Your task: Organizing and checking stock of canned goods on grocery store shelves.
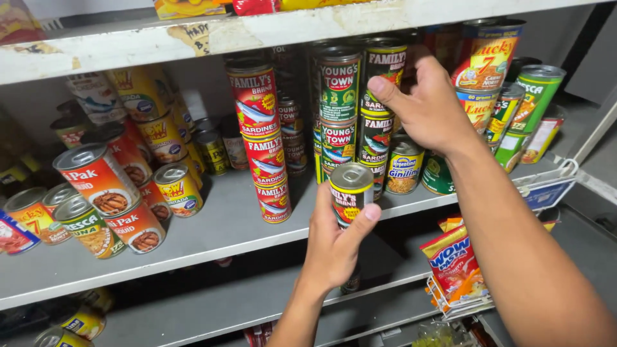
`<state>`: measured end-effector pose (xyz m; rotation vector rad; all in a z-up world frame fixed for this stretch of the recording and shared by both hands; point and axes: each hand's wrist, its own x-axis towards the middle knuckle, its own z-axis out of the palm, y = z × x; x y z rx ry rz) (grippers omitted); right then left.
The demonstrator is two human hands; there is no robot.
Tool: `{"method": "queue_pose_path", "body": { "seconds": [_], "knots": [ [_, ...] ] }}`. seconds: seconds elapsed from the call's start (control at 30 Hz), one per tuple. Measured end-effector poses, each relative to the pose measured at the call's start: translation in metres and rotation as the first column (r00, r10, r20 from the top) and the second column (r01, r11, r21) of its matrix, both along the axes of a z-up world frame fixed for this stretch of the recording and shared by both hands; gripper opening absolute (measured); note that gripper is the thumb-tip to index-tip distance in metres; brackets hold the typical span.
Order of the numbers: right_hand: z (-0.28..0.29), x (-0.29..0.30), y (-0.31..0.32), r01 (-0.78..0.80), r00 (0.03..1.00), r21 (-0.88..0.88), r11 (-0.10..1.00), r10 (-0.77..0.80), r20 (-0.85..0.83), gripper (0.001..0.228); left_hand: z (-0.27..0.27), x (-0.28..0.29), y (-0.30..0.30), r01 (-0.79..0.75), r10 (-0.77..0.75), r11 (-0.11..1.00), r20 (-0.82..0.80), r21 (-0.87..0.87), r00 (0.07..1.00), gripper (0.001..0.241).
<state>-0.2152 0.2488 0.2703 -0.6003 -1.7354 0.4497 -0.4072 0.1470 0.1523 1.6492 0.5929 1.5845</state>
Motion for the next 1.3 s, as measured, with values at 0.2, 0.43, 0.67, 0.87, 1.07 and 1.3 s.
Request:
{"method": "queue_pose_path", "body": {
  "seconds": [0.2,0.43,0.67,0.87,1.07,1.3],
  "knots": [
    [0.004,-0.001,-0.008,0.037,0.999,-0.048,0.998,-0.037,0.008,0.059,-0.001,0.004,-0.007,0.001,-0.001,1.0,-0.024,0.017,1.0,0.056],
    [-0.005,0.006,-0.001,0.082,0.997,-0.008,0.997,-0.082,0.005,0.066,0.002,0.007,-0.011,-0.015,0.016,1.0,-0.036,0.019,0.999,0.058],
    [-0.01,0.009,-0.007,0.061,0.998,0.013,0.998,-0.062,0.032,0.072,0.002,0.012,-0.012,-0.036,0.037,0.999,-0.039,0.029,0.999,0.053],
    [-0.01,0.011,-0.001,0.034,0.999,-0.003,0.999,-0.034,-0.011,0.068,0.002,0.014,-0.012,-0.046,0.047,0.999,-0.042,0.02,0.998,0.054],
    [-0.004,0.009,-0.006,0.04,0.999,0.025,0.999,-0.04,0.013,0.065,0.002,0.016,-0.01,-0.043,0.044,0.998,-0.039,0.038,0.998,0.056],
    [-0.012,0.008,-0.007,0.039,0.999,-0.067,0.997,-0.04,-0.01,0.057,0.001,0.018,-0.008,-0.039,0.04,0.999,-0.054,0.018,0.998,0.056]
  ]
}}
